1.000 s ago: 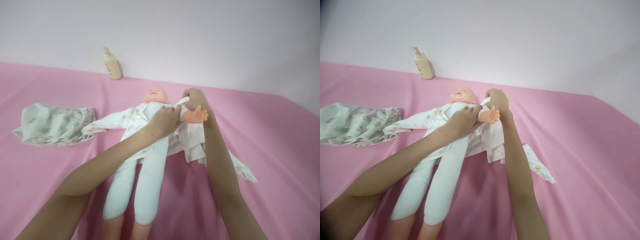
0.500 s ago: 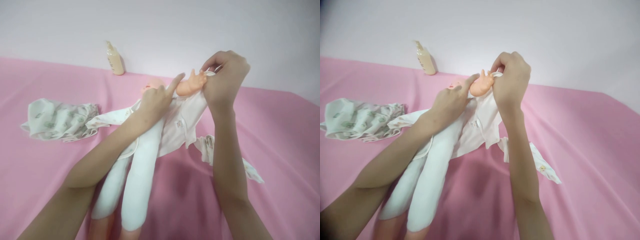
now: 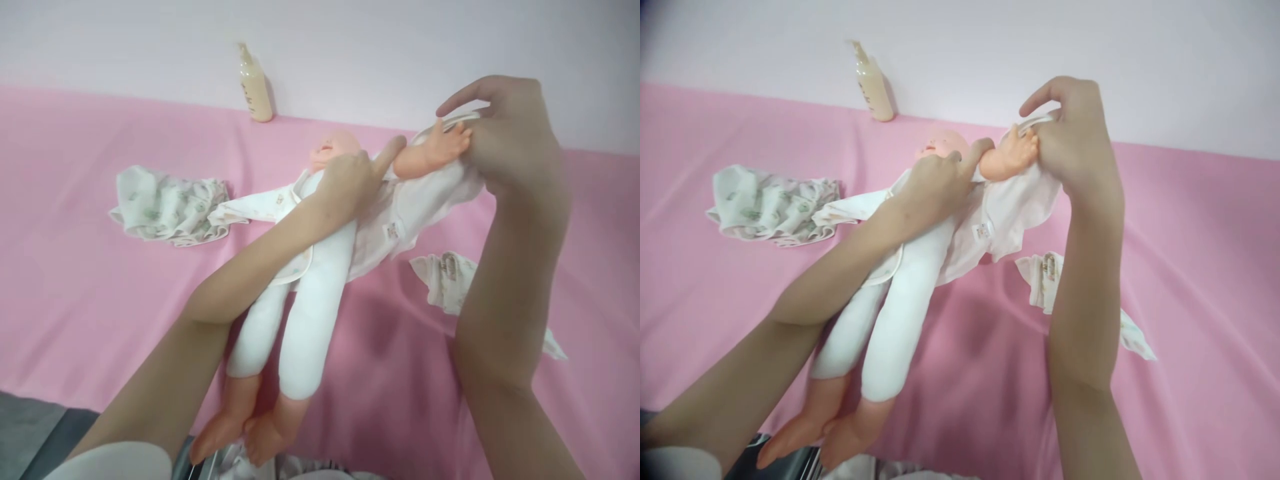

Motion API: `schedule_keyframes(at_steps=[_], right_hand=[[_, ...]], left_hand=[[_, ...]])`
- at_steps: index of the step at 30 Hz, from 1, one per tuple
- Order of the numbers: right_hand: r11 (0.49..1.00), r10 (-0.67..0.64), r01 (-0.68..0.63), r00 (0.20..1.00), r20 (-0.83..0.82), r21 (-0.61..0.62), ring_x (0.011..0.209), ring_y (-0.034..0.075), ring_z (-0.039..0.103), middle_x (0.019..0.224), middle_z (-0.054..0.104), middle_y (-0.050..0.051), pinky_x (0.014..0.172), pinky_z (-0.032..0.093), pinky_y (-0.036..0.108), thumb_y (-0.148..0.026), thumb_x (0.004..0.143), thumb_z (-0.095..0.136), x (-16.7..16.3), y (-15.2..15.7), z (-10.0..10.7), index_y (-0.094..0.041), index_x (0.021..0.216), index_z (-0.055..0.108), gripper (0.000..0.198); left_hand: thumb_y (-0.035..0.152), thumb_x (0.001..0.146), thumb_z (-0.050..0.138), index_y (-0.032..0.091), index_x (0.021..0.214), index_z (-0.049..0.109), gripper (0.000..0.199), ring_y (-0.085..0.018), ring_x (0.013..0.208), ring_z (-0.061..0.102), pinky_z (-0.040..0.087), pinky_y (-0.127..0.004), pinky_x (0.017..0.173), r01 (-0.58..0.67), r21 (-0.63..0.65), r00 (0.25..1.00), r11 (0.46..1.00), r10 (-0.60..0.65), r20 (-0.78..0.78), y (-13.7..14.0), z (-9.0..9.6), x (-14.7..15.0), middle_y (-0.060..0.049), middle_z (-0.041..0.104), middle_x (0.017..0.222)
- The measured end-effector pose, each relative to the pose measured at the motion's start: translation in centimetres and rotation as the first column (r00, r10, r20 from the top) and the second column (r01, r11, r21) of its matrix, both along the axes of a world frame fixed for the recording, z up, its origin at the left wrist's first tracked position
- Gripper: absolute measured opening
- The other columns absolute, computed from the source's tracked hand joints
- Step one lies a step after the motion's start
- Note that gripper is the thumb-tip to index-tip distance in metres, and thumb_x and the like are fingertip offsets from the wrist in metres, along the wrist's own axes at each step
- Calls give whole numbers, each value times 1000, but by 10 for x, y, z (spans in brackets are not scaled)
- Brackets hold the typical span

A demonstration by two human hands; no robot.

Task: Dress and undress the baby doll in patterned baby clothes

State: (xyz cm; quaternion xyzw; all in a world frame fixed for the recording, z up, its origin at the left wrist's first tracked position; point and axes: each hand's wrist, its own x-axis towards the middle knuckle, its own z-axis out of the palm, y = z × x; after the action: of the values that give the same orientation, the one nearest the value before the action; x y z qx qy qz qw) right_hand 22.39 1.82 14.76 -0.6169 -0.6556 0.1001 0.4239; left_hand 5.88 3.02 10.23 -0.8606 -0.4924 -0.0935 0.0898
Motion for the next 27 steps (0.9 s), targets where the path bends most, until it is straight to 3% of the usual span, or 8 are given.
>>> schedule_keyframes(at_steps=[3,6,9,14,16,20,23,27], right_hand=[[996,-8,5,999,-36,-86,53,11,47,62,52,0,48,32,25,-9,71,58,-3,-8,5,-20,85,67,20],[993,8,16,980,201,-119,56,11,47,65,55,0,51,34,26,-14,72,64,0,-12,9,-22,82,68,13],[972,-15,120,887,461,-201,65,14,53,76,61,2,57,39,27,-19,68,71,4,-5,3,-21,86,68,18],[835,-39,421,687,726,-354,84,25,61,85,63,9,70,48,35,-25,70,70,3,33,-36,-15,90,64,23],[841,-43,425,669,742,-335,89,26,62,89,64,11,74,48,36,-17,74,60,4,50,-56,-14,92,63,18],[899,-149,359,790,595,-251,80,22,58,79,59,9,70,45,33,-9,71,50,17,59,-66,-15,76,58,11],[970,-157,188,968,194,-157,59,13,42,59,39,-1,56,35,28,-10,67,50,28,40,-43,-21,59,43,15],[995,-84,89,990,-115,41,49,8,27,53,22,-5,49,19,27,-3,53,49,26,14,-12,-22,49,29,28]], left_hand=[[22,96,22,17,151,19,55,-25,82,60,38,-32,63,-20,52,997,998,24,-67,3,0,-1,-13,66,100],[28,96,26,11,152,10,61,-25,84,62,41,-33,68,-3,50,999,999,5,-45,4,2,0,-17,66,105],[26,96,26,13,152,8,60,-23,88,62,44,-32,70,20,79,1000,997,-21,11,3,3,2,-19,58,126],[26,97,23,20,150,22,53,-21,88,62,45,-29,68,25,79,998,997,-29,56,1,-2,4,-17,47,136],[28,97,26,24,150,21,54,-21,85,62,45,-30,69,31,75,996,997,-38,85,3,-6,5,-15,51,128],[28,97,29,32,151,14,57,-20,81,61,46,-30,69,20,74,990,997,-30,140,4,-11,5,-11,53,119],[25,96,31,36,151,12,59,-19,78,60,44,-29,67,16,91,990,996,-29,140,1,-10,4,-10,55,113],[23,95,29,39,150,12,60,-17,71,57,38,-27,60,55,136,997,989,-62,44,-7,-8,2,-9,57,100]])
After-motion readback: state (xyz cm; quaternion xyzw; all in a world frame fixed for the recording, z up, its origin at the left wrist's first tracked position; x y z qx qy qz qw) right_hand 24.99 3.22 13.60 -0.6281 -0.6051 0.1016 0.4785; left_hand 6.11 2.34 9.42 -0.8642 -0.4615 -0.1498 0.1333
